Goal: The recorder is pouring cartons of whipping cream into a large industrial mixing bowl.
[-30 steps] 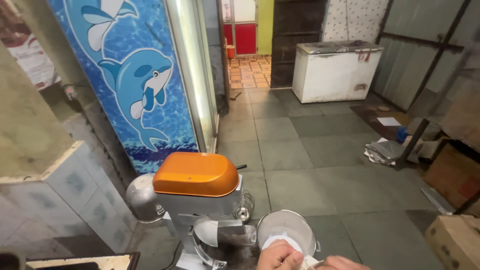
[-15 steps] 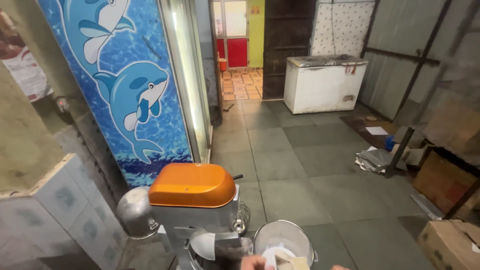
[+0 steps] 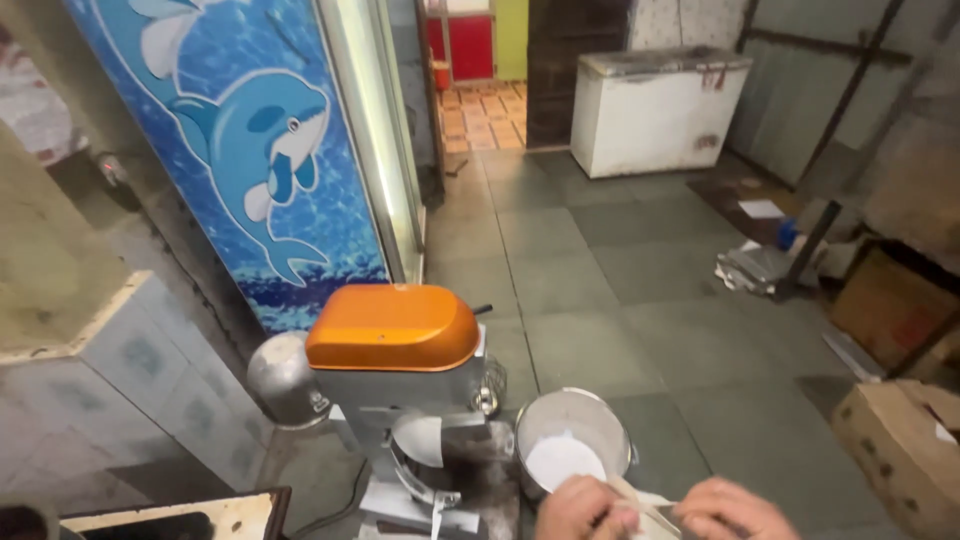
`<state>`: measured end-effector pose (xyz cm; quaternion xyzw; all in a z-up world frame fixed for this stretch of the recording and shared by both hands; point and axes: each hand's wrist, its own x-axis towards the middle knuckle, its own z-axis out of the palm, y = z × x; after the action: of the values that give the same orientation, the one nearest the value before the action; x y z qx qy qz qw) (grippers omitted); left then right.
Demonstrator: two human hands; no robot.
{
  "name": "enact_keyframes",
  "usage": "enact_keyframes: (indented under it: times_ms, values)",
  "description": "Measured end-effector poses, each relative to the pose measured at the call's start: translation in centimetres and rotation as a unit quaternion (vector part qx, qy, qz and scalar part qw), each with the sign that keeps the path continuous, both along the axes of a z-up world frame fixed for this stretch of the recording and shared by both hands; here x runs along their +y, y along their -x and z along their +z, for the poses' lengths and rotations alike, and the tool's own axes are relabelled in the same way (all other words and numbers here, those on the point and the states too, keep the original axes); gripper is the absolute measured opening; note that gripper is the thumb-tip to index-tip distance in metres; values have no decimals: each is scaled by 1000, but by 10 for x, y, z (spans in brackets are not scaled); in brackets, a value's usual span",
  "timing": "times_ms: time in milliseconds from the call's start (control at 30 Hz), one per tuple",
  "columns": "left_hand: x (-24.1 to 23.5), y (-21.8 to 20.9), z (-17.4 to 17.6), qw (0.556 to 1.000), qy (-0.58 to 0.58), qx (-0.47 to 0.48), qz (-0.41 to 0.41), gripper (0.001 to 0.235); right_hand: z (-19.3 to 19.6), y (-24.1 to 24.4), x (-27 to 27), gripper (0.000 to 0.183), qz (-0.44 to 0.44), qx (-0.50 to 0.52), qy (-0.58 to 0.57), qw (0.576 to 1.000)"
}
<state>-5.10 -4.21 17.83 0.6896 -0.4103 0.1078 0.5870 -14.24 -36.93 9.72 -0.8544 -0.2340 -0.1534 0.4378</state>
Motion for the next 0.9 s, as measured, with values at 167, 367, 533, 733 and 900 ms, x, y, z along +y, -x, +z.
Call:
enact_keyframes:
  times_ms: [167, 367, 533, 733, 900]
  values:
    - [9, 21, 89, 994, -79, 73, -18, 22, 187, -4, 83, 25, -30, 63, 16, 997]
    - [13, 7, 82, 970, -5, 243, 9, 15, 235, 0, 76, 13, -126, 54, 33, 990]
    - [-35, 33, 63, 963, 39, 260, 63, 62, 260, -13, 55, 11, -86, 25, 9, 996]
    - [-144, 52, 16, 957, -35, 285, 49, 124, 265, -34, 5, 12, -18, -6, 7, 1000]
    - [-177, 49, 9, 940, -4, 339, 47, 102, 225, -56, -69, 21, 58, 78, -81, 992]
